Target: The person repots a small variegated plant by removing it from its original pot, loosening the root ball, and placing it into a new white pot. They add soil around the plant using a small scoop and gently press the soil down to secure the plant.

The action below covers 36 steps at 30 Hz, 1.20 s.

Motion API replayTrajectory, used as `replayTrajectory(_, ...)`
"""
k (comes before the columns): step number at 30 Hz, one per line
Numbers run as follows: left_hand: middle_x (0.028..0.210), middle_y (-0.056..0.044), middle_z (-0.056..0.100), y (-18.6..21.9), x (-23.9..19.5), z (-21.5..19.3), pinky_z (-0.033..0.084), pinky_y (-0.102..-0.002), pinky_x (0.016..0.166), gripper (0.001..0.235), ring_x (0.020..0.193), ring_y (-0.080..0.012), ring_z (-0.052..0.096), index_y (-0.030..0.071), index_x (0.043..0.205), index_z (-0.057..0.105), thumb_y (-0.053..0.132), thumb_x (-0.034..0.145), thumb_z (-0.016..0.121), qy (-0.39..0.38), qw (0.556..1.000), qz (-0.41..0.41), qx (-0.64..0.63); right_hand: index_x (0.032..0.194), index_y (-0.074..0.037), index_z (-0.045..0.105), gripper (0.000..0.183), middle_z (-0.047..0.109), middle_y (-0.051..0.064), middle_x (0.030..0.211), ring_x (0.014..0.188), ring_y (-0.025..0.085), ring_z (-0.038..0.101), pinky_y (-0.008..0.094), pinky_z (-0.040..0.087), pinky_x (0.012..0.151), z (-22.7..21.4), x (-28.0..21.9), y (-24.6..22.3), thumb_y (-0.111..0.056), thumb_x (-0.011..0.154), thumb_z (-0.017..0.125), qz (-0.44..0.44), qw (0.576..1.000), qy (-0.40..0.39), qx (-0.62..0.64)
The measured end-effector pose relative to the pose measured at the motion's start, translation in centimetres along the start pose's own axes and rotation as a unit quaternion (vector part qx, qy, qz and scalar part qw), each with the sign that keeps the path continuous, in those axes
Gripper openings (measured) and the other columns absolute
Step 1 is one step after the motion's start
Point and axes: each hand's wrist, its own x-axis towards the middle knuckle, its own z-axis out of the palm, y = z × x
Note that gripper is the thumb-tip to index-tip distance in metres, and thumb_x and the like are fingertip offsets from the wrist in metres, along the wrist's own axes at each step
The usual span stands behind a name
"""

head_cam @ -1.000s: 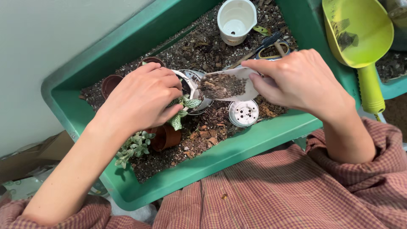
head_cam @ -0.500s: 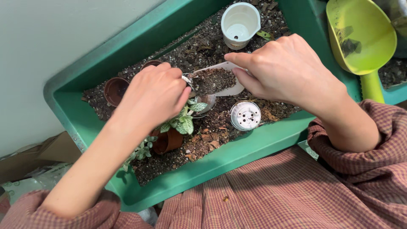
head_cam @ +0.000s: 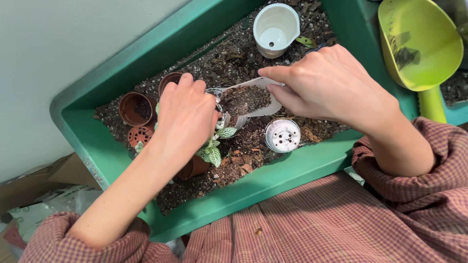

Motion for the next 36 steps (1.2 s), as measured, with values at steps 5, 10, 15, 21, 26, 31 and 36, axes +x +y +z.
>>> replayTrajectory(5,0.086,-0.012,0.068,0.8,0.5,0.0,0.047,-0.044,0.072,0.031,0.101,-0.0297,0.059,0.003,0.074,0.078,0.032,0.066,0.085,-0.048,0.999,-0.011,0.015,0.116,-0.014,0.080,0.031,0.064,0.012,0.056,0.046,0.031,0.060,0.041,0.046,0.043,0.6,-0.2,0.5,-0.033,0.096,0.065,0.002,1.000,-0.009,0.009)
replayTrajectory(10,0.082,-0.011,0.069,0.9,0.4,-0.3,0.048,-0.045,0.069,0.024,0.092,-0.0307,0.062,0.005,0.077,0.074,0.027,0.072,0.081,-0.013,1.000,-0.003,-0.027,0.116,-0.015,0.080,0.031,0.066,0.012,0.059,0.049,0.032,0.061,0.042,0.047,0.046,0.4,-0.8,1.3,-0.033,0.096,0.065,0.021,0.999,-0.014,0.023)
replayTrajectory(15,0.076,-0.012,0.068,0.7,0.8,-0.7,0.049,-0.050,0.067,0.020,0.078,-0.0351,0.065,0.004,0.102,0.065,0.023,0.100,0.070,0.055,0.985,-0.081,-0.141,0.119,-0.016,0.079,0.032,0.065,0.013,0.057,0.048,0.033,0.061,0.042,0.047,0.047,-0.4,-1.7,2.1,-0.035,0.096,0.066,0.052,0.998,-0.041,0.022)
replayTrajectory(21,0.087,-0.014,0.067,0.4,-0.7,-0.9,0.052,-0.048,0.072,0.018,0.085,-0.0329,0.066,0.002,0.103,0.065,0.014,0.091,0.072,0.094,0.985,-0.080,-0.122,0.117,-0.017,0.080,0.032,0.065,0.013,0.056,0.049,0.034,0.061,0.042,0.047,0.046,-0.5,-1.8,2.1,-0.035,0.095,0.066,0.049,0.997,-0.052,0.021)
replayTrajectory(26,0.081,-0.010,0.067,0.6,-0.9,-0.1,0.050,-0.046,0.069,0.023,0.086,-0.0307,0.062,0.004,0.082,0.072,0.025,0.078,0.081,0.051,0.993,-0.089,-0.063,0.116,-0.015,0.080,0.031,0.066,0.013,0.058,0.049,0.034,0.062,0.042,0.047,0.047,-0.4,-1.1,1.9,-0.034,0.095,0.066,0.035,0.998,-0.048,0.035)
replayTrajectory(31,0.083,-0.012,0.065,0.6,-0.9,0.3,0.048,-0.045,0.069,0.032,0.091,-0.0310,0.059,0.001,0.079,0.075,0.030,0.072,0.086,0.003,0.994,-0.102,-0.046,0.119,-0.019,0.079,0.031,0.066,0.012,0.058,0.050,0.031,0.062,0.041,0.048,0.048,-1.0,-0.2,1.7,-0.034,0.096,0.065,0.017,0.997,-0.071,0.020)
replayTrajectory(36,0.087,-0.012,0.064,0.7,-1.0,0.0,0.045,-0.045,0.070,0.032,0.094,-0.0316,0.056,0.002,0.084,0.077,0.027,0.067,0.087,0.014,0.995,-0.073,-0.069,0.111,-0.018,0.081,0.027,0.064,0.012,0.057,0.050,0.032,0.062,0.042,0.048,0.047,-1.9,1.3,0.9,-0.031,0.092,0.067,-0.025,0.998,-0.038,0.033)
